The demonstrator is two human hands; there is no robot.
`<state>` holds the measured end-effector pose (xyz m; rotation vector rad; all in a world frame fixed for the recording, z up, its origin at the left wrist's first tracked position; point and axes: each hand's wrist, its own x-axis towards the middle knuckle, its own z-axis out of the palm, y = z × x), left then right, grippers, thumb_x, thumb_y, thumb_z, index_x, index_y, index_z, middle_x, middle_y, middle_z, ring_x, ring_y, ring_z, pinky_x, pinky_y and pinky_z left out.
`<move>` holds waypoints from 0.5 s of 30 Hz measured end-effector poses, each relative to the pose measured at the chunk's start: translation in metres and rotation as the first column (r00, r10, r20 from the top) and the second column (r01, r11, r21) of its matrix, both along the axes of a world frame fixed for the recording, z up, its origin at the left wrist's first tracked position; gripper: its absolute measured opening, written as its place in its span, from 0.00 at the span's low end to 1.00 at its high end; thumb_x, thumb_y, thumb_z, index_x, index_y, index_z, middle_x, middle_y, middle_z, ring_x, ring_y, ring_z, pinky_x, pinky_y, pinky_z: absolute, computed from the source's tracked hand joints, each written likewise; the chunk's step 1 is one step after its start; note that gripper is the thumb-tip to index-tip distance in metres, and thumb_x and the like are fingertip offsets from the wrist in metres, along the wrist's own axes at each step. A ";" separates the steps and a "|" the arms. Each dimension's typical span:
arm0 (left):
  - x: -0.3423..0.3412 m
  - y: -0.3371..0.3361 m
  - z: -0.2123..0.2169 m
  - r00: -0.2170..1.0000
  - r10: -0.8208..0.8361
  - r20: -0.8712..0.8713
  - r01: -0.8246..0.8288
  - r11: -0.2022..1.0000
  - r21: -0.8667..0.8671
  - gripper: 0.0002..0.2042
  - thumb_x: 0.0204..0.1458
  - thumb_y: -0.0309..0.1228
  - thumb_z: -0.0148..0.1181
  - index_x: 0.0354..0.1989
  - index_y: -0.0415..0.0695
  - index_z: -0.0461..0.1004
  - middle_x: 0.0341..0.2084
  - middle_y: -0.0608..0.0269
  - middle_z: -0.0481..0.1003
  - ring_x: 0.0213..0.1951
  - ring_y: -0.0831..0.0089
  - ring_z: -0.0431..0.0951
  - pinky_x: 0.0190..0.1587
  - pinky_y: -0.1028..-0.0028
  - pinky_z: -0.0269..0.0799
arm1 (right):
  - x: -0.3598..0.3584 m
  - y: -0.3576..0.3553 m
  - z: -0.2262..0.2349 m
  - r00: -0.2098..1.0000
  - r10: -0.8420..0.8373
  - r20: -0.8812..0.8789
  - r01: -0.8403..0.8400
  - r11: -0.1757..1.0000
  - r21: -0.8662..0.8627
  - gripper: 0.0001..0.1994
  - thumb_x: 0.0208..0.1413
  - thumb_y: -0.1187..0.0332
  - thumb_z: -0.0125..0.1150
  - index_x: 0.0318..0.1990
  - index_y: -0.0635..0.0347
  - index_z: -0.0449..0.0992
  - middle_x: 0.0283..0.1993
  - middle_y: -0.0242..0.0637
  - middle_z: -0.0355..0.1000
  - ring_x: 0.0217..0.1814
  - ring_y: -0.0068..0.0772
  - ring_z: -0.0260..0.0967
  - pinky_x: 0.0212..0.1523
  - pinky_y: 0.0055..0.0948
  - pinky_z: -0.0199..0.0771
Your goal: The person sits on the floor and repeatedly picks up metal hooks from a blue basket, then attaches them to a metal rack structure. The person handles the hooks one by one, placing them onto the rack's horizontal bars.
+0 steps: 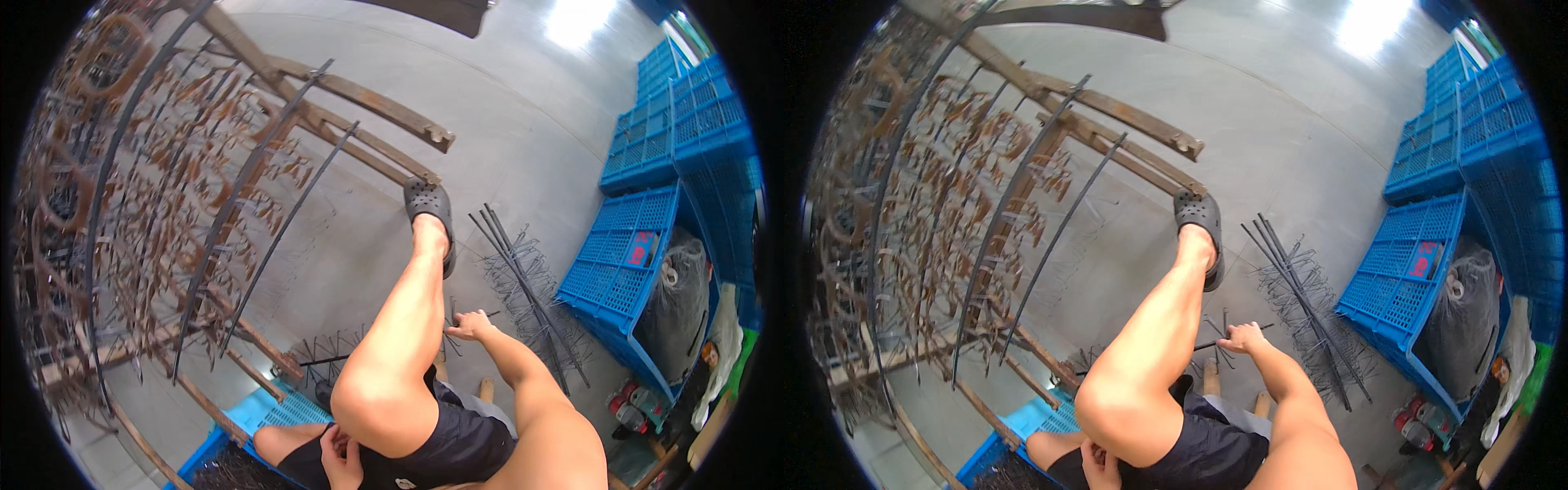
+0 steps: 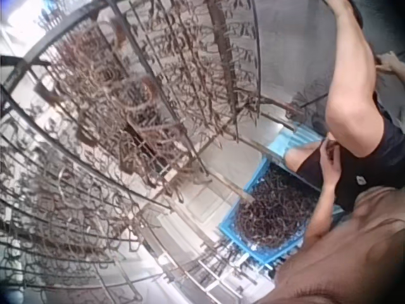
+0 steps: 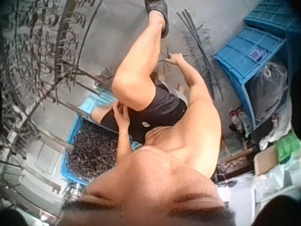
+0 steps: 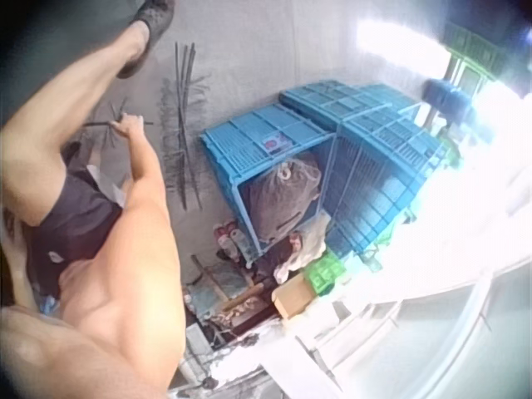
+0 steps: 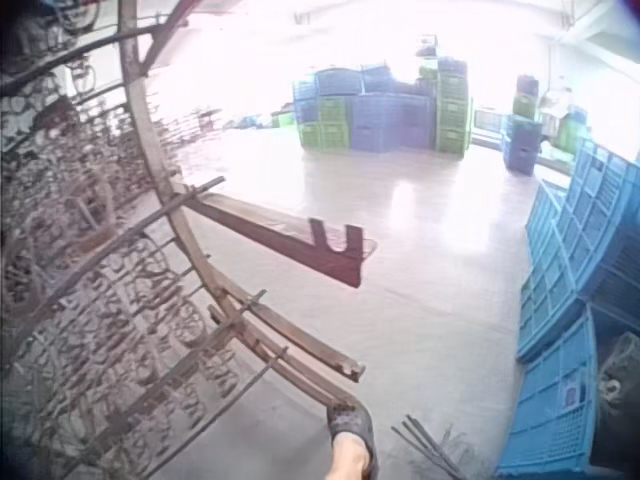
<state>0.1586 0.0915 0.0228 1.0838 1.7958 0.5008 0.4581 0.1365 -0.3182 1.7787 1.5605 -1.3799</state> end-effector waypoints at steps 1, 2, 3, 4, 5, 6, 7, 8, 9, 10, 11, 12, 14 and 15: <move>-0.004 -0.001 -0.011 1.000 -0.017 0.006 0.017 1.000 0.003 0.18 0.52 0.25 0.53 0.51 0.35 0.60 0.38 0.55 0.71 0.37 0.71 0.73 0.40 0.77 0.69 | 0.002 -0.003 0.013 0.999 -0.005 0.044 0.002 0.998 0.065 0.28 0.45 0.40 0.54 0.44 0.54 0.74 0.39 0.41 0.74 0.49 0.37 0.67 0.53 0.38 0.55; -0.009 -0.005 -0.022 0.999 -0.032 0.012 0.032 0.999 0.005 0.19 0.51 0.21 0.54 0.51 0.34 0.59 0.37 0.54 0.72 0.37 0.72 0.75 0.40 0.76 0.70 | 0.004 -0.005 0.024 0.996 -0.011 0.087 0.000 0.991 0.131 0.28 0.45 0.39 0.53 0.40 0.53 0.77 0.37 0.41 0.74 0.48 0.37 0.68 0.52 0.38 0.55; -0.016 -0.014 -0.032 1.000 -0.015 0.013 0.016 0.999 -0.052 0.19 0.51 0.21 0.54 0.51 0.34 0.60 0.35 0.53 0.74 0.37 0.70 0.76 0.41 0.75 0.71 | 0.005 -0.003 0.031 0.992 -0.020 0.128 -0.007 0.979 0.206 0.28 0.44 0.37 0.52 0.36 0.52 0.79 0.36 0.41 0.74 0.47 0.37 0.68 0.51 0.39 0.56; -0.016 -0.015 -0.034 0.998 -0.054 0.023 0.053 0.998 0.024 0.18 0.50 0.22 0.54 0.50 0.35 0.61 0.35 0.53 0.74 0.36 0.69 0.76 0.40 0.75 0.71 | 0.006 -0.007 0.034 0.989 -0.046 0.143 0.005 0.962 0.274 0.28 0.42 0.36 0.53 0.34 0.52 0.79 0.36 0.40 0.74 0.46 0.37 0.68 0.50 0.38 0.55; -0.017 -0.016 -0.032 0.995 -0.095 0.001 0.095 0.994 0.054 0.18 0.50 0.22 0.55 0.50 0.35 0.61 0.35 0.53 0.74 0.36 0.69 0.76 0.39 0.74 0.71 | 0.008 -0.011 0.037 0.985 -0.072 0.155 0.016 0.940 0.341 0.28 0.40 0.35 0.54 0.31 0.51 0.80 0.36 0.39 0.75 0.45 0.37 0.67 0.50 0.37 0.55; -0.015 -0.013 -0.029 0.991 -0.128 -0.024 0.130 0.988 0.088 0.18 0.50 0.23 0.55 0.50 0.35 0.62 0.35 0.53 0.74 0.36 0.69 0.76 0.39 0.74 0.71 | 0.010 -0.012 0.039 0.982 -0.093 0.163 0.018 0.911 0.412 0.28 0.39 0.34 0.54 0.28 0.51 0.81 0.35 0.38 0.75 0.44 0.36 0.67 0.50 0.36 0.55; -0.016 -0.015 -0.028 0.995 -0.098 0.015 0.095 0.988 0.121 0.17 0.50 0.23 0.56 0.49 0.35 0.63 0.35 0.53 0.74 0.35 0.69 0.76 0.38 0.74 0.71 | 0.013 -0.014 0.048 0.984 -0.101 0.148 0.021 0.886 0.464 0.29 0.38 0.33 0.54 0.27 0.51 0.81 0.32 0.37 0.75 0.44 0.37 0.67 0.48 0.37 0.55; -0.016 -0.015 -0.025 0.995 -0.104 -0.007 0.104 0.988 0.112 0.17 0.49 0.23 0.56 0.48 0.36 0.63 0.35 0.54 0.74 0.35 0.70 0.76 0.39 0.74 0.71 | 0.018 -0.013 0.059 0.980 -0.076 0.182 -0.010 0.903 0.429 0.29 0.39 0.34 0.54 0.27 0.51 0.81 0.29 0.37 0.75 0.43 0.38 0.68 0.49 0.37 0.56; -0.018 -0.016 -0.025 0.992 -0.123 -0.003 0.122 0.983 0.139 0.17 0.49 0.23 0.57 0.48 0.36 0.64 0.35 0.54 0.74 0.35 0.70 0.76 0.39 0.74 0.71 | 0.029 -0.012 0.067 0.974 -0.060 0.219 -0.019 0.939 0.342 0.29 0.40 0.33 0.52 0.28 0.51 0.81 0.29 0.38 0.75 0.41 0.38 0.70 0.48 0.38 0.56; -0.019 -0.019 -0.026 0.990 -0.138 -0.008 0.138 0.978 0.156 0.17 0.49 0.23 0.57 0.48 0.36 0.64 0.35 0.54 0.74 0.35 0.70 0.76 0.38 0.75 0.71 | 0.040 -0.012 0.076 0.969 -0.059 0.238 -0.028 0.938 0.346 0.30 0.41 0.33 0.51 0.29 0.51 0.81 0.28 0.39 0.75 0.39 0.38 0.71 0.48 0.38 0.56; -0.020 -0.021 -0.025 0.987 -0.158 -0.007 0.157 0.973 0.169 0.17 0.49 0.23 0.57 0.48 0.37 0.64 0.34 0.54 0.74 0.35 0.69 0.76 0.38 0.75 0.71 | 0.054 -0.015 0.085 0.969 -0.074 0.235 -0.011 0.940 0.342 0.30 0.41 0.34 0.51 0.29 0.53 0.81 0.29 0.40 0.76 0.39 0.38 0.71 0.49 0.38 0.55; -0.023 -0.027 -0.024 0.989 -0.146 -0.009 0.145 0.973 0.181 0.16 0.49 0.23 0.57 0.47 0.37 0.65 0.34 0.54 0.74 0.35 0.69 0.76 0.38 0.75 0.71 | 0.062 -0.011 0.093 0.965 -0.022 0.261 -0.067 0.942 0.328 0.30 0.42 0.34 0.50 0.28 0.54 0.81 0.28 0.41 0.75 0.38 0.39 0.72 0.49 0.38 0.55; -0.026 -0.035 -0.028 0.987 -0.161 0.018 0.154 0.968 0.197 0.16 0.49 0.22 0.57 0.47 0.37 0.65 0.34 0.54 0.74 0.36 0.69 0.76 0.38 0.75 0.71 | 0.087 -0.011 0.112 0.957 -0.039 0.289 -0.066 0.936 0.347 0.30 0.43 0.35 0.50 0.27 0.57 0.80 0.26 0.43 0.74 0.36 0.40 0.72 0.48 0.38 0.55; -0.027 -0.036 -0.031 0.984 -0.175 0.041 0.164 0.967 0.194 0.16 0.49 0.22 0.57 0.47 0.37 0.65 0.35 0.54 0.74 0.36 0.69 0.76 0.39 0.75 0.71 | 0.095 -0.015 0.131 0.956 -0.084 0.280 -0.056 0.887 0.458 0.30 0.43 0.36 0.51 0.25 0.59 0.80 0.26 0.44 0.74 0.34 0.41 0.71 0.46 0.39 0.55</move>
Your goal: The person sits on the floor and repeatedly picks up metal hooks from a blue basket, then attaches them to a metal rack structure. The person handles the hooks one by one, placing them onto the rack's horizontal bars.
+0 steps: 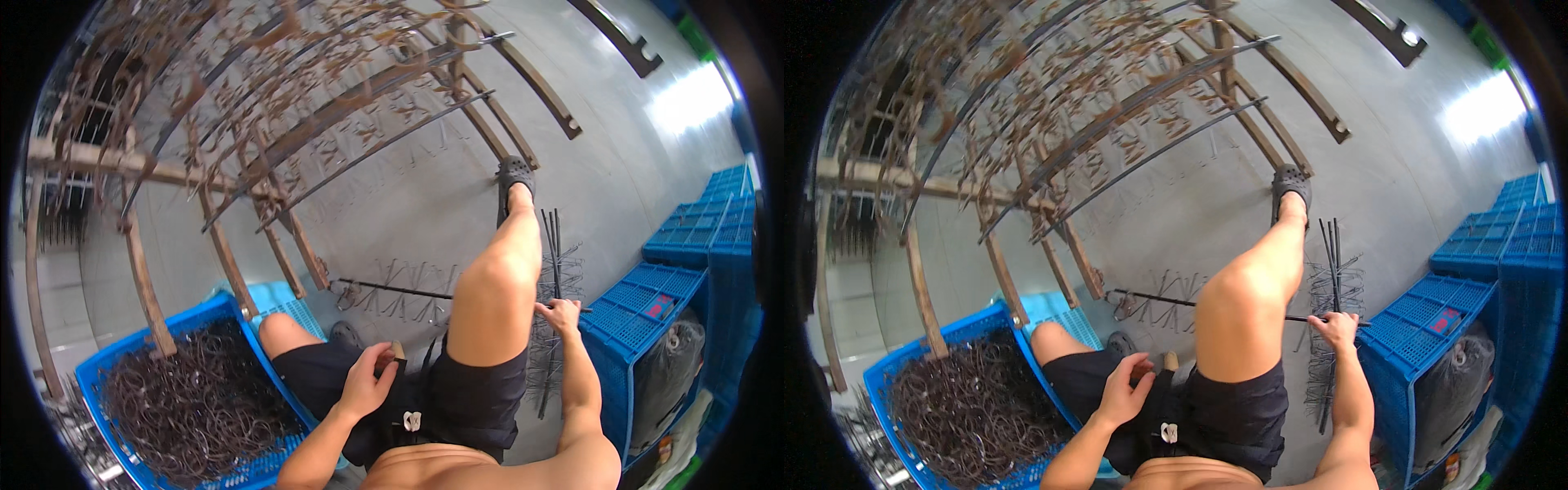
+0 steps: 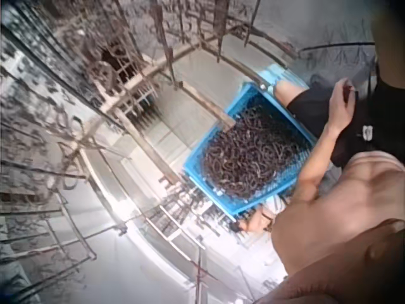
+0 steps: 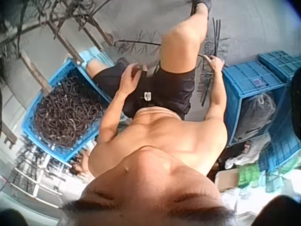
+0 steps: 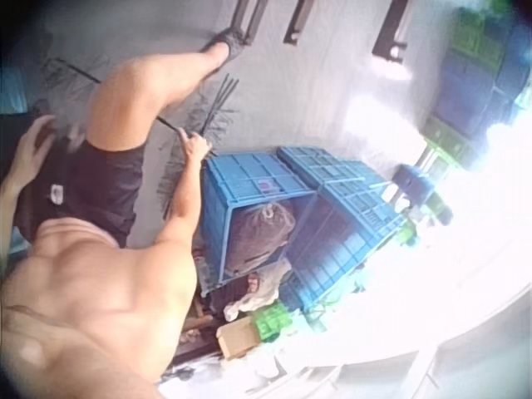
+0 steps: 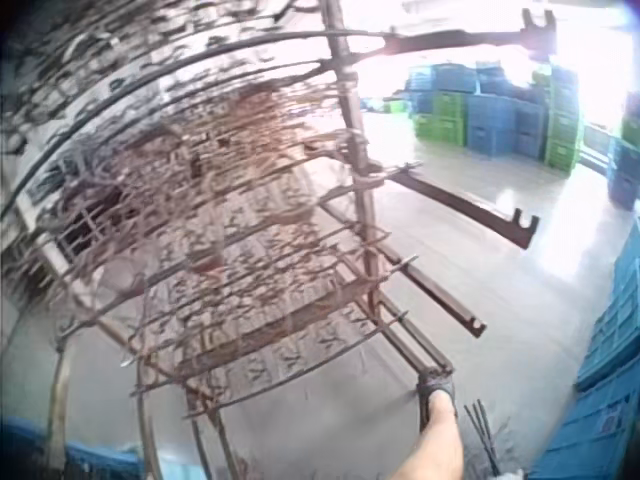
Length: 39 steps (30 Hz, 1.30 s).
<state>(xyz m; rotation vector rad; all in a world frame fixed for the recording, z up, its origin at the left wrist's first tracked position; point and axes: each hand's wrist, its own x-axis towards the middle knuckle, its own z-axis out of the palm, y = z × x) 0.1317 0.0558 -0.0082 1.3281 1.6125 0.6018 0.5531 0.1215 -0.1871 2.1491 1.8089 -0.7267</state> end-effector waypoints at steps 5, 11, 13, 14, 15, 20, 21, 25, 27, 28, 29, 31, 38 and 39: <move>0.004 0.000 0.000 0.996 -0.079 -0.030 0.080 0.997 0.022 0.13 0.49 0.23 0.57 0.44 0.37 0.67 0.34 0.54 0.73 0.36 0.66 0.76 0.38 0.74 0.71 | 0.036 -0.012 0.059 0.989 0.027 0.148 -0.056 0.980 0.190 0.26 0.40 0.42 0.57 0.22 0.61 0.79 0.24 0.43 0.73 0.34 0.40 0.68 0.44 0.38 0.54; 0.007 -0.012 -0.005 0.988 -0.151 -0.046 0.153 0.987 0.057 0.12 0.49 0.28 0.56 0.42 0.39 0.69 0.35 0.53 0.72 0.36 0.58 0.74 0.39 0.69 0.70 | 0.077 -0.048 0.122 0.971 -0.045 0.234 -0.036 0.943 0.332 0.22 0.36 0.46 0.63 0.20 0.60 0.77 0.24 0.35 0.72 0.35 0.36 0.66 0.46 0.35 0.54; 0.005 -0.019 -0.008 0.979 -0.194 -0.060 0.198 0.978 0.061 0.12 0.49 0.29 0.56 0.42 0.39 0.70 0.36 0.52 0.72 0.37 0.58 0.74 0.39 0.69 0.70 | 0.086 -0.060 0.146 0.962 -0.055 0.268 -0.069 0.901 0.429 0.21 0.36 0.47 0.64 0.22 0.59 0.76 0.24 0.34 0.71 0.35 0.36 0.65 0.46 0.34 0.54; 0.003 -0.021 -0.010 0.976 -0.211 -0.060 0.214 0.974 0.068 0.12 0.49 0.29 0.56 0.42 0.39 0.70 0.36 0.52 0.72 0.37 0.57 0.74 0.39 0.68 0.70 | 0.092 -0.070 0.159 0.954 -0.056 0.295 -0.084 0.892 0.444 0.21 0.36 0.47 0.64 0.23 0.58 0.76 0.25 0.33 0.70 0.35 0.35 0.65 0.45 0.34 0.53; 0.003 -0.021 -0.011 0.972 -0.226 -0.059 0.230 0.970 0.082 0.12 0.49 0.29 0.56 0.42 0.39 0.70 0.36 0.52 0.72 0.37 0.57 0.74 0.39 0.68 0.70 | 0.098 -0.078 0.172 0.949 -0.073 0.308 -0.084 0.880 0.468 0.22 0.36 0.46 0.65 0.22 0.59 0.76 0.24 0.33 0.70 0.35 0.35 0.64 0.45 0.33 0.53; -0.010 -0.022 -0.015 0.948 -0.284 -0.146 0.306 0.938 0.165 0.12 0.47 0.30 0.57 0.38 0.38 0.71 0.34 0.50 0.72 0.38 0.51 0.72 0.39 0.62 0.69 | 0.120 -0.108 0.249 0.927 -0.077 0.366 -0.169 0.787 0.594 0.23 0.34 0.45 0.66 0.19 0.59 0.73 0.22 0.33 0.67 0.33 0.37 0.62 0.44 0.34 0.54; -0.012 -0.022 -0.018 0.953 -0.255 -0.165 0.284 0.939 0.192 0.11 0.47 0.31 0.57 0.37 0.39 0.71 0.33 0.53 0.73 0.38 0.53 0.72 0.40 0.62 0.68 | 0.121 -0.110 0.268 0.920 -0.094 0.381 -0.169 0.781 0.601 0.23 0.34 0.45 0.66 0.20 0.58 0.72 0.22 0.33 0.67 0.33 0.37 0.62 0.44 0.34 0.54; -0.025 -0.014 -0.003 0.969 -0.170 -0.179 0.191 0.976 0.106 0.12 0.46 0.32 0.58 0.37 0.39 0.72 0.33 0.51 0.73 0.35 0.53 0.74 0.37 0.64 0.70 | 0.126 -0.127 0.331 0.865 -0.100 0.492 -0.288 0.705 0.649 0.25 0.32 0.43 0.66 0.20 0.60 0.73 0.24 0.33 0.69 0.33 0.36 0.63 0.44 0.34 0.54; -0.035 -0.011 -0.010 0.979 -0.073 -0.193 0.118 0.964 0.237 0.09 0.46 0.29 0.57 0.35 0.38 0.73 0.31 0.50 0.74 0.32 0.56 0.76 0.36 0.66 0.71 | 0.121 -0.132 0.363 0.841 -0.136 0.523 -0.268 0.735 0.623 0.26 0.32 0.42 0.65 0.22 0.61 0.74 0.25 0.33 0.69 0.34 0.36 0.63 0.45 0.34 0.53; -0.038 -0.006 -0.008 0.984 -0.015 -0.177 0.066 0.956 0.286 0.08 0.47 0.27 0.57 0.34 0.37 0.72 0.30 0.50 0.74 0.31 0.57 0.76 0.34 0.67 0.71 | 0.120 -0.135 0.375 0.826 -0.133 0.548 -0.303 0.716 0.630 0.27 0.32 0.41 0.64 0.22 0.61 0.74 0.24 0.33 0.68 0.33 0.35 0.62 0.44 0.34 0.53; -0.039 -0.002 -0.006 0.987 0.041 -0.156 0.013 0.943 0.332 0.08 0.47 0.26 0.56 0.34 0.37 0.72 0.28 0.50 0.74 0.30 0.57 0.76 0.33 0.68 0.71 | 0.114 -0.141 0.388 0.796 -0.174 0.579 -0.278 0.745 0.606 0.26 0.33 0.42 0.64 0.21 0.60 0.73 0.23 0.32 0.66 0.32 0.36 0.62 0.44 0.34 0.53; -0.046 0.006 -0.005 0.987 0.123 -0.101 -0.081 0.933 0.350 0.07 0.48 0.25 0.55 0.34 0.35 0.72 0.26 0.51 0.75 0.27 0.62 0.77 0.31 0.71 0.71 | 0.110 -0.147 0.407 0.777 -0.145 0.613 -0.367 0.687 0.627 0.25 0.34 0.43 0.64 0.20 0.60 0.73 0.22 0.32 0.64 0.32 0.36 0.61 0.43 0.35 0.53; -0.052 0.026 0.000 0.964 0.265 -0.024 -0.226 0.863 0.451 0.05 0.52 0.24 0.53 0.34 0.36 0.71 0.24 0.59 0.74 0.26 0.72 0.74 0.31 0.75 0.70 | 0.103 -0.188 0.492 0.698 -0.301 0.649 -0.300 0.701 0.648 0.22 0.34 0.48 0.67 0.23 0.60 0.73 0.22 0.32 0.63 0.33 0.35 0.60 0.44 0.35 0.53; -0.045 0.029 0.005 0.959 0.284 -0.003 -0.248 0.842 0.479 0.05 0.52 0.24 0.53 0.34 0.36 0.71 0.25 0.59 0.74 0.26 0.72 0.74 0.31 0.75 0.70 | 0.108 -0.197 0.503 0.686 -0.331 0.648 -0.274 0.707 0.652 0.21 0.34 0.50 0.68 0.23 0.60 0.73 0.21 0.32 0.63 0.33 0.36 0.59 0.44 0.35 0.53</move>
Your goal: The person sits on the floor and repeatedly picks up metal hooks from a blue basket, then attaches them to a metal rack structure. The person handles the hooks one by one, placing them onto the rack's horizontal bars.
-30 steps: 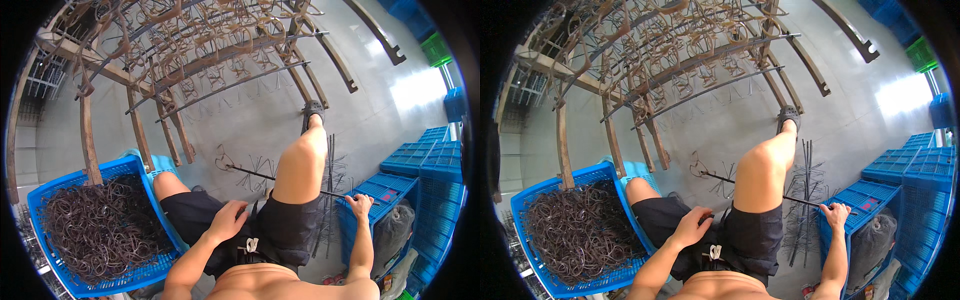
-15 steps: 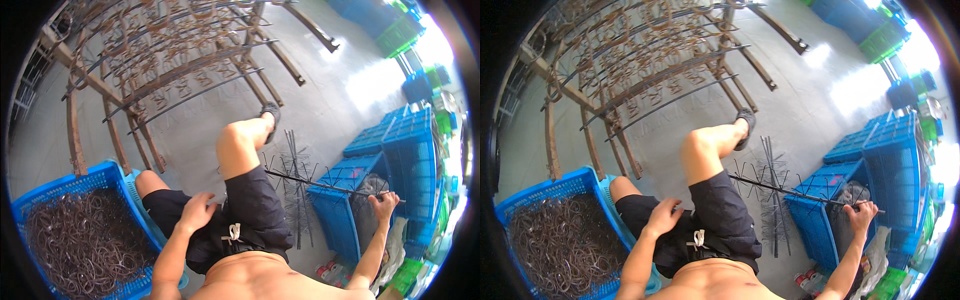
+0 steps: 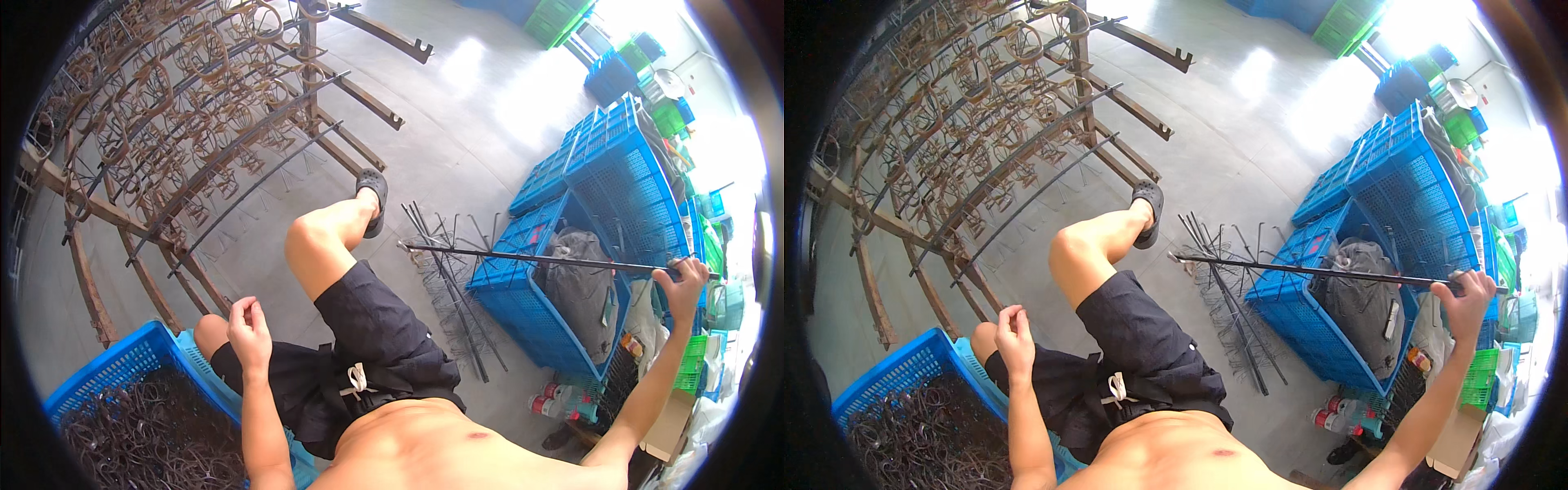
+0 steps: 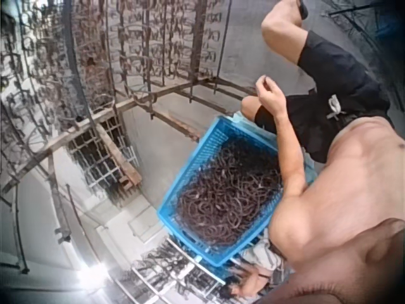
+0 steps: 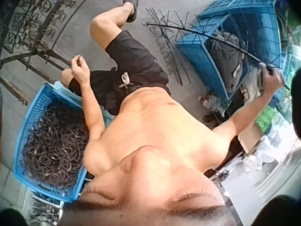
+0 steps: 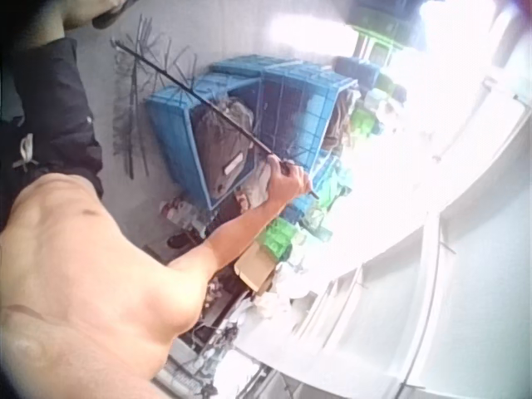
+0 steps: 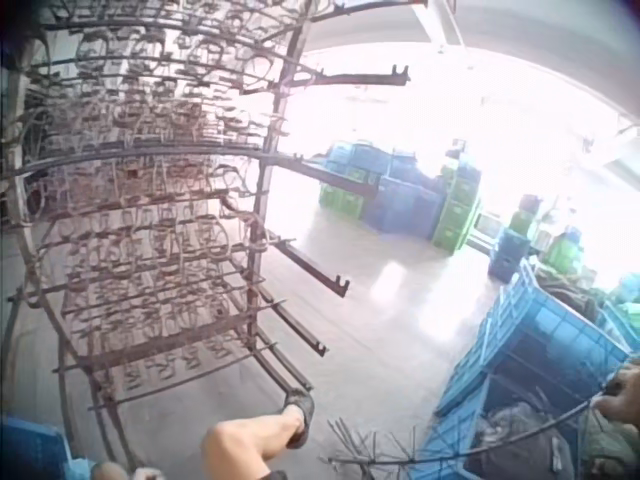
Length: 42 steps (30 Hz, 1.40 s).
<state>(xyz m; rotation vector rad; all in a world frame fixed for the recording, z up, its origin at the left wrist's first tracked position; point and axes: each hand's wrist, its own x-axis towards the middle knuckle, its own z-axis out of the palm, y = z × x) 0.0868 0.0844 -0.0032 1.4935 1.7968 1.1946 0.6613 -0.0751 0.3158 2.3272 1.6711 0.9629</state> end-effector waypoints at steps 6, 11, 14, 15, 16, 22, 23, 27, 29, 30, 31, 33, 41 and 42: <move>0.089 0.043 0.039 0.949 -0.270 0.160 0.239 0.952 0.192 0.07 0.49 0.23 0.55 0.37 0.37 0.70 0.29 0.55 0.73 0.30 0.65 0.76 0.32 0.72 0.71 | 0.047 -0.093 0.064 0.972 -0.093 -0.214 0.135 0.973 0.189 0.14 0.41 0.63 0.66 0.28 0.63 0.70 0.28 0.34 0.61 0.36 0.32 0.58 0.43 0.30 0.57; 0.144 0.114 0.044 0.904 -0.281 -0.322 0.397 0.831 0.390 0.49 0.28 0.36 0.73 0.60 0.36 0.49 0.56 0.39 0.55 0.60 0.46 0.53 0.61 0.56 0.48 | 0.094 -0.149 0.076 0.852 0.038 -0.523 0.149 0.939 0.310 0.14 0.48 0.62 0.63 0.32 0.64 0.70 0.33 0.29 0.62 0.37 0.23 0.59 0.39 0.23 0.60; 0.160 0.132 0.084 0.937 -0.339 -0.088 0.327 0.758 0.564 0.35 0.34 0.30 0.69 0.53 0.37 0.58 0.50 0.46 0.65 0.54 0.47 0.61 0.55 0.57 0.56 | 0.109 -0.156 0.072 0.839 0.135 -0.527 0.080 0.928 0.365 0.16 0.47 0.59 0.63 0.34 0.63 0.71 0.33 0.30 0.63 0.37 0.24 0.60 0.39 0.24 0.60; 0.167 0.142 0.071 0.930 -0.365 0.044 0.253 0.723 0.642 0.25 0.38 0.27 0.66 0.47 0.38 0.63 0.42 0.51 0.70 0.43 0.52 0.69 0.44 0.60 0.65 | 0.120 -0.155 0.068 0.819 0.178 -0.545 0.050 0.925 0.377 0.17 0.47 0.58 0.63 0.35 0.63 0.71 0.34 0.30 0.64 0.37 0.24 0.60 0.40 0.24 0.60; 0.164 0.137 0.089 0.951 -0.288 0.114 0.143 0.735 0.663 0.15 0.43 0.24 0.61 0.40 0.39 0.68 0.34 0.52 0.71 0.33 0.56 0.71 0.35 0.64 0.67 | 0.124 -0.145 0.063 0.817 0.191 -0.545 0.039 0.924 0.381 0.17 0.47 0.58 0.63 0.35 0.64 0.71 0.34 0.30 0.64 0.37 0.24 0.60 0.40 0.24 0.60; 0.094 0.136 0.054 0.871 0.046 0.489 -0.270 0.878 0.396 0.08 0.53 0.30 0.48 0.29 0.39 0.71 0.20 0.54 0.70 0.29 0.61 0.72 0.35 0.67 0.67 | 0.158 -0.054 0.060 0.805 0.386 -0.451 -0.164 0.875 0.456 0.14 0.49 0.67 0.58 0.43 0.64 0.71 0.38 0.31 0.66 0.41 0.24 0.62 0.44 0.26 0.62; 0.068 0.128 0.032 0.850 0.209 0.483 -0.340 0.919 0.200 0.13 0.56 0.34 0.45 0.27 0.37 0.70 0.19 0.53 0.71 0.29 0.62 0.72 0.35 0.69 0.67 | 0.178 -0.030 0.067 0.843 0.393 -0.367 -0.258 0.895 0.365 0.14 0.49 0.68 0.58 0.43 0.64 0.72 0.40 0.33 0.66 0.43 0.26 0.62 0.46 0.27 0.61; 0.007 0.065 0.013 0.053 0.114 0.992 -0.321 0.943 -0.091 0.11 0.57 0.36 0.46 0.29 0.43 0.71 0.31 0.64 0.73 0.31 0.71 0.71 0.36 0.70 0.67 | 0.105 0.113 0.040 0.752 0.540 -0.378 -0.412 0.833 0.370 0.17 0.49 0.69 0.57 0.47 0.64 0.71 0.46 0.36 0.64 0.48 0.31 0.61 0.50 0.28 0.60; -0.011 0.031 0.038 -0.277 0.026 0.961 -0.239 0.966 -0.095 0.08 0.56 0.34 0.48 0.34 0.45 0.72 0.34 0.66 0.72 0.32 0.72 0.70 0.35 0.70 0.67 | 0.038 0.182 0.018 0.686 0.570 -0.452 -0.449 0.821 0.353 0.12 0.41 0.68 0.61 0.33 0.65 0.70 0.39 0.34 0.63 0.45 0.32 0.59 0.51 0.31 0.57; -0.024 0.020 0.033 -0.253 -0.050 0.966 -0.256 0.967 -0.017 0.08 0.56 0.33 0.48 0.38 0.45 0.72 0.35 0.66 0.72 0.32 0.72 0.70 0.34 0.71 0.67 | -0.002 0.215 0.009 0.718 0.538 -0.441 -0.481 0.842 0.244 0.11 0.36 0.69 0.61 0.28 0.63 0.68 0.34 0.34 0.62 0.44 0.34 0.58 0.50 0.31 0.56; -0.035 0.015 0.026 -0.205 -0.128 0.970 -0.268 0.961 0.070 0.10 0.55 0.33 0.49 0.42 0.44 0.71 0.36 0.65 0.72 0.33 0.72 0.71 0.34 0.72 0.67 | -0.032 0.250 -0.028 0.658 0.725 -0.204 -0.620 0.675 0.400 0.10 0.34 0.69 0.61 0.25 0.63 0.68 0.29 0.33 0.61 0.40 0.35 0.58 0.47 0.31 0.57; -0.056 0.013 0.006 -0.112 -0.190 0.975 -0.295 0.944 0.150 0.15 0.54 0.30 0.50 0.51 0.45 0.68 0.39 0.65 0.72 0.33 0.74 0.70 0.34 0.75 0.65 | -0.086 0.298 -0.062 0.576 0.742 -0.343 -0.653 0.670 0.352 0.09 0.32 0.75 0.62 0.25 0.63 0.70 0.27 0.33 0.62 0.34 0.32 0.58 0.41 0.31 0.59; -0.072 0.034 0.001 -0.127 0.155 0.980 -0.413 0.890 -0.194 0.08 0.53 0.33 0.53 0.34 0.43 0.74 0.29 0.66 0.74 0.28 0.77 0.68 0.34 0.77 0.64 | -0.175 0.409 -0.159 0.447 0.718 -0.533 -0.731 0.637 0.245 0.15 0.31 0.61 0.68 0.18 0.58 0.68 0.22 0.31 0.62 0.33 0.35 0.58 0.43 0.33 0.51; -0.072 0.033 -0.005 -0.162 0.169 0.972 -0.442 0.869 -0.224 0.08 0.54 0.34 0.53 0.34 0.44 0.73 0.29 0.66 0.74 0.28 0.77 0.69 0.32 0.77 0.65 | -0.180 0.419 -0.171 0.429 0.702 -0.569 -0.740 0.634 0.225 0.15 0.30 0.61 0.69 0.18 0.58 0.68 0.22 0.31 0.62 0.33 0.35 0.58 0.43 0.33 0.51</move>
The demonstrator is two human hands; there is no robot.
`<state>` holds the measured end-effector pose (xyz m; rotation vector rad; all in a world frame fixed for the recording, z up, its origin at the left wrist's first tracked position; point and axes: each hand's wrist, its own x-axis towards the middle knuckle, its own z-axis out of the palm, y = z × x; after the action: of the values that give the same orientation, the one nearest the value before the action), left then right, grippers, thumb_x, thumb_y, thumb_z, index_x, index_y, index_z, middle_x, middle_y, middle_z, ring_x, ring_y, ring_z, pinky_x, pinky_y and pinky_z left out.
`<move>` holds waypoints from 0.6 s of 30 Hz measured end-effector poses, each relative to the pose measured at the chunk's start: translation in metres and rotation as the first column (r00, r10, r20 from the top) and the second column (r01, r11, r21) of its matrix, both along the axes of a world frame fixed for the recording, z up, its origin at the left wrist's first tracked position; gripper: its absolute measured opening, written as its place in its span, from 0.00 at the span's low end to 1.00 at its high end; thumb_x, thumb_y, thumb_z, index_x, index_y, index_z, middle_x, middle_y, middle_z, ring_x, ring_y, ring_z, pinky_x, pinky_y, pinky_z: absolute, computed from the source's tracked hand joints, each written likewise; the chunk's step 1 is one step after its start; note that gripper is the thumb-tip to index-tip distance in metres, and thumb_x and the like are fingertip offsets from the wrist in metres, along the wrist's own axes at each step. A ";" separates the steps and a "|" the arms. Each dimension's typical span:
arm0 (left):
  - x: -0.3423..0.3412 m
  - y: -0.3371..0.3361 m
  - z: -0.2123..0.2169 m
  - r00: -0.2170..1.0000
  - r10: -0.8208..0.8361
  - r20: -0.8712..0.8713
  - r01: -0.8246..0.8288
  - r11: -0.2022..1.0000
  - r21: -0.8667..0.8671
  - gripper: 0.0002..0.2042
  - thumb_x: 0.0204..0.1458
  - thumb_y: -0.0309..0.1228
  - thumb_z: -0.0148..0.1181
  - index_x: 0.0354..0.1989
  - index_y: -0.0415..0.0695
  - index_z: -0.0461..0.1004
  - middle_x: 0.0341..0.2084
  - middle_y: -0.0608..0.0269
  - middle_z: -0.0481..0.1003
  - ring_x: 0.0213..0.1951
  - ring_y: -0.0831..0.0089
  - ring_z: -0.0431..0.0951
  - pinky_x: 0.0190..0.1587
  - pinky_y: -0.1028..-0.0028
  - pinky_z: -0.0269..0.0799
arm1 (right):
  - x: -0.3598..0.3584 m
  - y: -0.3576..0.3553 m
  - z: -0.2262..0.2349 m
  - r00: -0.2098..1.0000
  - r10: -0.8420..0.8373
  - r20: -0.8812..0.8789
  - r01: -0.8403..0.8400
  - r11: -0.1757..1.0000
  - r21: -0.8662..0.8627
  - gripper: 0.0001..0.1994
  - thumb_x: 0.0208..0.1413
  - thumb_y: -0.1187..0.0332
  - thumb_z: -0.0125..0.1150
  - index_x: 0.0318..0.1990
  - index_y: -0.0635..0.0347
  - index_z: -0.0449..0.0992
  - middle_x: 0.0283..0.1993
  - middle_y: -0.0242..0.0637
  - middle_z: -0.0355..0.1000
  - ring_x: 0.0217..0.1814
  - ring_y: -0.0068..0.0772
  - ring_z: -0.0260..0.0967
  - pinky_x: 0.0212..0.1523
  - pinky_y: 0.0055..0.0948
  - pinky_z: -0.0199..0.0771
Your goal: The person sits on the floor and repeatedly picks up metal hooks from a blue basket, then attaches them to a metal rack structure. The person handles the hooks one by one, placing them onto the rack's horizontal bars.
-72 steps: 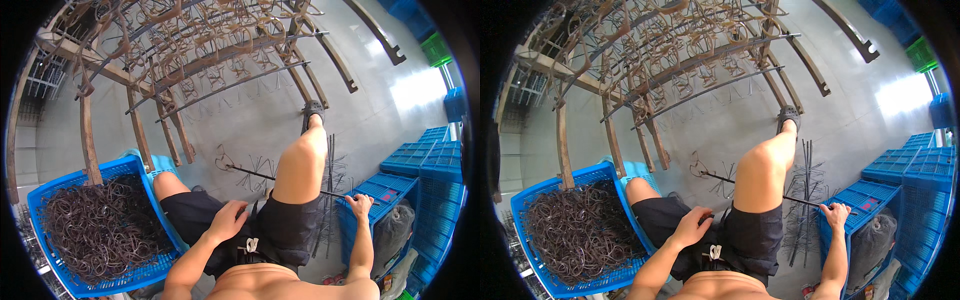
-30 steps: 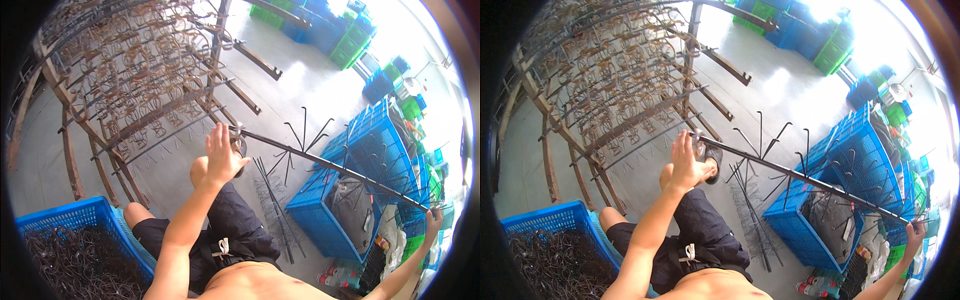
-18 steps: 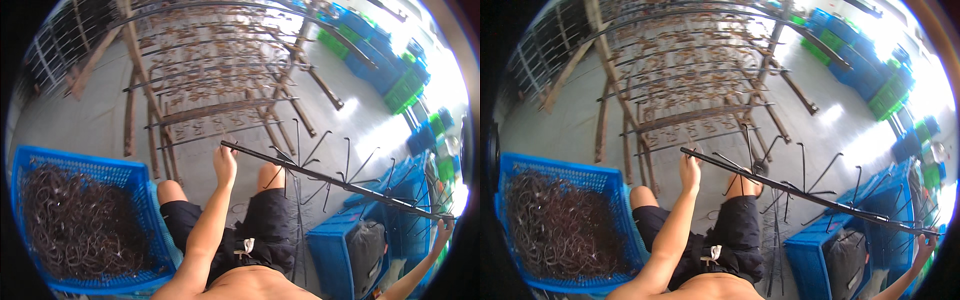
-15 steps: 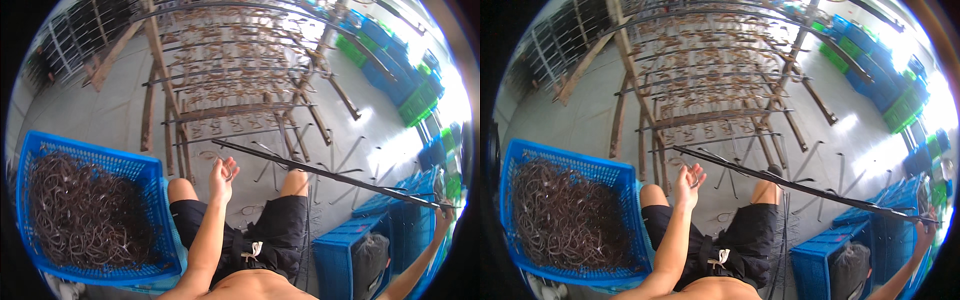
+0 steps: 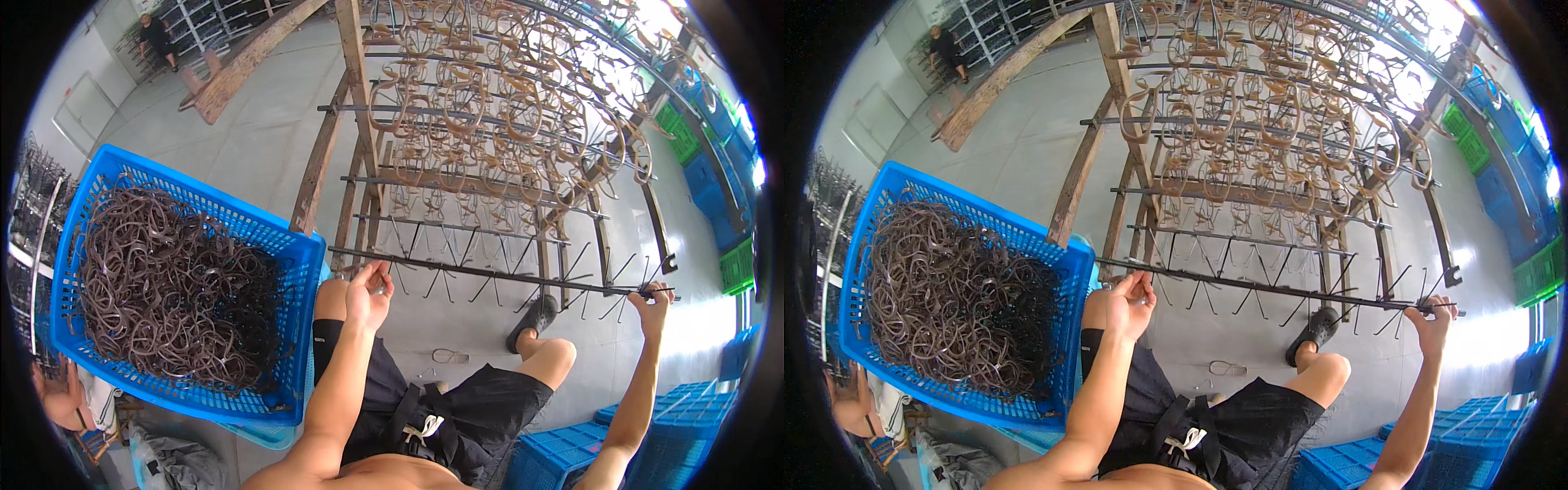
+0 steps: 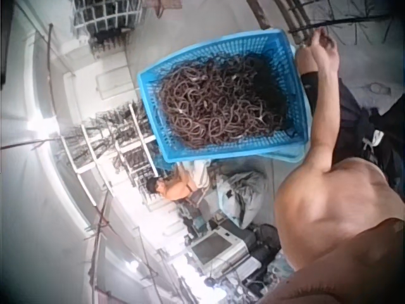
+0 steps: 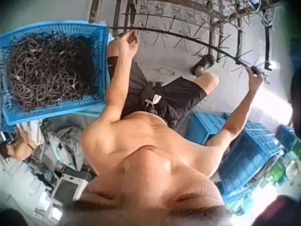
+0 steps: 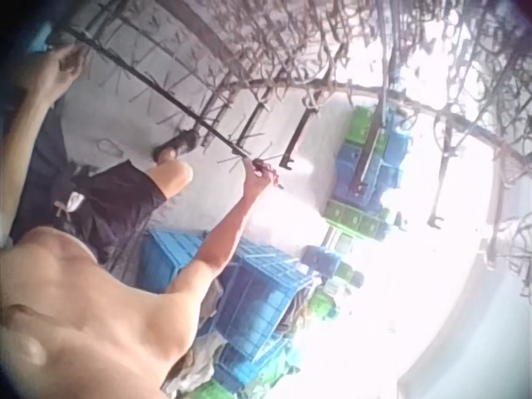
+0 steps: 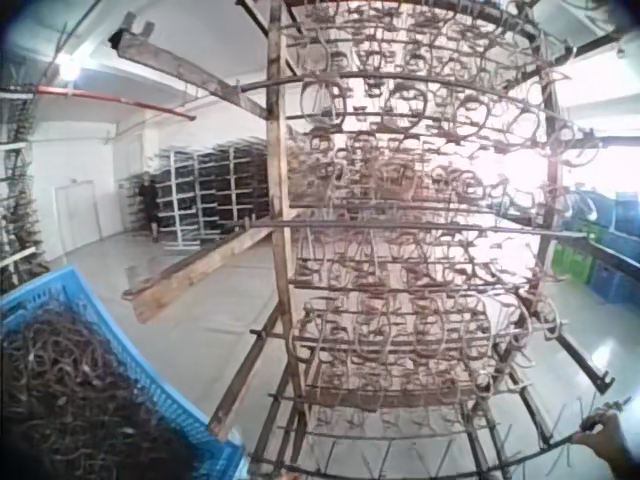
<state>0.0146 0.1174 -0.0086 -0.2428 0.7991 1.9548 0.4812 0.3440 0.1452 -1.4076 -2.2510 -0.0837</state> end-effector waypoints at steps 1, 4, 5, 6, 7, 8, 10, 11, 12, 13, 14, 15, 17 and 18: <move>0.000 -0.002 -0.006 0.999 0.039 0.029 -0.038 0.999 -0.020 0.08 0.54 0.35 0.53 0.33 0.44 0.73 0.28 0.66 0.73 0.28 0.77 0.69 0.31 0.76 0.65 | -0.005 0.008 -0.010 1.000 0.015 -0.009 -0.016 0.999 -0.044 0.16 0.30 0.60 0.69 0.18 0.58 0.68 0.22 0.31 0.62 0.33 0.35 0.57 0.44 0.33 0.51; -0.002 0.000 -0.014 0.993 0.116 0.031 -0.111 0.987 -0.114 0.10 0.55 0.39 0.53 0.28 0.47 0.71 0.23 0.69 0.71 0.24 0.77 0.68 0.27 0.75 0.64 | -0.011 0.029 -0.046 0.998 0.038 -0.046 -0.044 0.988 -0.147 0.17 0.29 0.60 0.69 0.18 0.59 0.67 0.22 0.32 0.61 0.33 0.34 0.56 0.43 0.32 0.51; -0.003 0.001 -0.017 0.992 0.128 0.023 -0.123 0.979 -0.162 0.09 0.55 0.39 0.53 0.28 0.48 0.70 0.23 0.70 0.70 0.23 0.78 0.68 0.26 0.76 0.64 | -0.013 0.035 -0.058 0.996 0.055 -0.071 -0.066 0.984 -0.164 0.17 0.28 0.60 0.70 0.18 0.60 0.67 0.22 0.32 0.61 0.32 0.34 0.55 0.43 0.32 0.52; -0.002 0.005 -0.018 0.990 0.139 0.015 -0.133 0.969 -0.207 0.09 0.55 0.39 0.53 0.28 0.48 0.70 0.22 0.72 0.70 0.22 0.78 0.68 0.26 0.76 0.64 | -0.017 0.038 -0.062 0.993 0.069 -0.097 -0.086 0.980 -0.178 0.17 0.28 0.60 0.70 0.18 0.60 0.67 0.22 0.32 0.61 0.32 0.34 0.55 0.42 0.32 0.52; -0.005 0.010 -0.018 0.995 0.088 -0.038 -0.094 0.967 -0.235 0.07 0.55 0.37 0.52 0.27 0.51 0.69 0.19 0.74 0.69 0.20 0.79 0.67 0.23 0.76 0.64 | -0.020 0.038 -0.066 0.995 0.060 -0.077 -0.072 0.985 -0.159 0.17 0.28 0.60 0.70 0.18 0.61 0.69 0.22 0.33 0.62 0.33 0.36 0.57 0.42 0.32 0.54; -0.006 0.011 -0.021 0.994 0.092 -0.054 -0.103 0.957 -0.272 0.07 0.55 0.37 0.52 0.28 0.51 0.69 0.18 0.73 0.68 0.20 0.79 0.67 0.23 0.77 0.63 | -0.026 0.041 -0.072 0.994 0.070 -0.081 -0.084 0.978 -0.191 0.17 0.28 0.60 0.70 0.18 0.61 0.69 0.23 0.34 0.63 0.33 0.37 0.58 0.42 0.33 0.55; -0.006 0.019 -0.036 0.995 0.059 -0.078 -0.082 0.936 -0.341 0.05 0.55 0.36 0.52 0.29 0.52 0.68 0.17 0.73 0.68 0.20 0.79 0.67 0.21 0.78 0.62 | -0.023 0.049 -0.090 0.996 0.049 -0.081 -0.068 0.965 -0.252 0.17 0.29 0.59 0.71 0.19 0.61 0.70 0.24 0.35 0.65 0.35 0.39 0.60 0.43 0.34 0.56; -0.009 0.019 -0.049 0.998 0.064 -0.029 -0.069 0.969 -0.236 0.05 0.55 0.36 0.52 0.29 0.52 0.67 0.16 0.72 0.66 0.18 0.80 0.65 0.18 0.80 0.61 | -0.024 0.054 -0.098 0.996 0.077 0.039 -0.068 0.978 -0.199 0.17 0.30 0.57 0.70 0.21 0.60 0.72 0.26 0.35 0.67 0.37 0.41 0.62 0.44 0.37 0.57; -0.005 0.019 -0.053 0.996 0.038 -0.087 -0.059 0.966 -0.250 0.05 0.53 0.36 0.54 0.29 0.53 0.66 0.15 0.73 0.63 0.17 0.82 0.64 0.17 0.82 0.59 | -0.020 0.057 -0.104 0.988 0.105 0.113 -0.089 0.986 -0.142 0.18 0.32 0.56 0.70 0.24 0.60 0.72 0.29 0.38 0.68 0.38 0.45 0.62 0.44 0.42 0.56; -0.006 0.021 -0.049 1.000 -0.005 0.006 0.006 0.976 -0.217 0.07 0.52 0.38 0.57 0.28 0.54 0.65 0.13 0.74 0.61 0.16 0.84 0.62 0.17 0.84 0.58 | -0.012 0.061 -0.118 0.985 0.114 0.128 -0.111 0.993 -0.034 0.18 0.32 0.55 0.70 0.25 0.59 0.72 0.29 0.38 0.68 0.39 0.45 0.63 0.44 0.41 0.57; -0.013 0.018 -0.057 0.999 0.032 -0.013 -0.034 0.960 -0.279 0.09 0.51 0.39 0.58 0.26 0.53 0.65 0.12 0.76 0.60 0.15 0.85 0.61 0.16 0.84 0.57 | -0.014 0.065 -0.130 0.989 0.047 0.140 -0.040 0.998 -0.054 0.19 0.33 0.53 0.70 0.25 0.57 0.72 0.31 0.38 0.69 0.40 0.44 0.63 0.45 0.40 0.57; -0.012 0.018 -0.050 0.998 0.057 -0.017 -0.059 0.957 -0.286 0.09 0.52 0.40 0.57 0.26 0.53 0.66 0.12 0.77 0.60 0.15 0.86 0.59 0.16 0.85 0.56 | -0.015 0.069 -0.144 0.998 0.063 -0.022 -0.063 0.998 0.010 0.18 0.34 0.52 0.69 0.27 0.55 0.74 0.31 0.35 0.69 0.42 0.41 0.63 0.46 0.41 0.57; -0.017 0.017 -0.050 0.994 0.057 -0.092 -0.087 0.928 -0.361 0.12 0.52 0.44 0.57 0.25 0.51 0.68 0.13 0.77 0.61 0.15 0.85 0.59 0.18 0.83 0.57 | -0.020 0.073 -0.160 0.999 0.054 -0.002 -0.054 0.999 -0.005 0.20 0.34 0.49 0.67 0.28 0.54 0.75 0.33 0.31 0.70 0.46 0.38 0.63 0.54 0.41 0.51; -0.016 0.020 -0.049 0.990 0.057 -0.132 -0.107 0.904 -0.413 0.13 0.52 0.45 0.56 0.25 0.50 0.68 0.14 0.76 0.63 0.17 0.84 0.61 0.21 0.81 0.58 | -0.016 0.074 -0.172 0.998 0.064 -0.027 -0.063 0.998 0.029 0.20 0.35 0.47 0.67 0.28 0.54 0.75 0.33 0.30 0.70 0.47 0.37 0.63 0.57 0.41 0.48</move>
<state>-0.0012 0.1373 -0.0578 -0.4268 1.3073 1.8688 0.4651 0.4176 -0.0267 -1.3136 -2.2611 -0.0739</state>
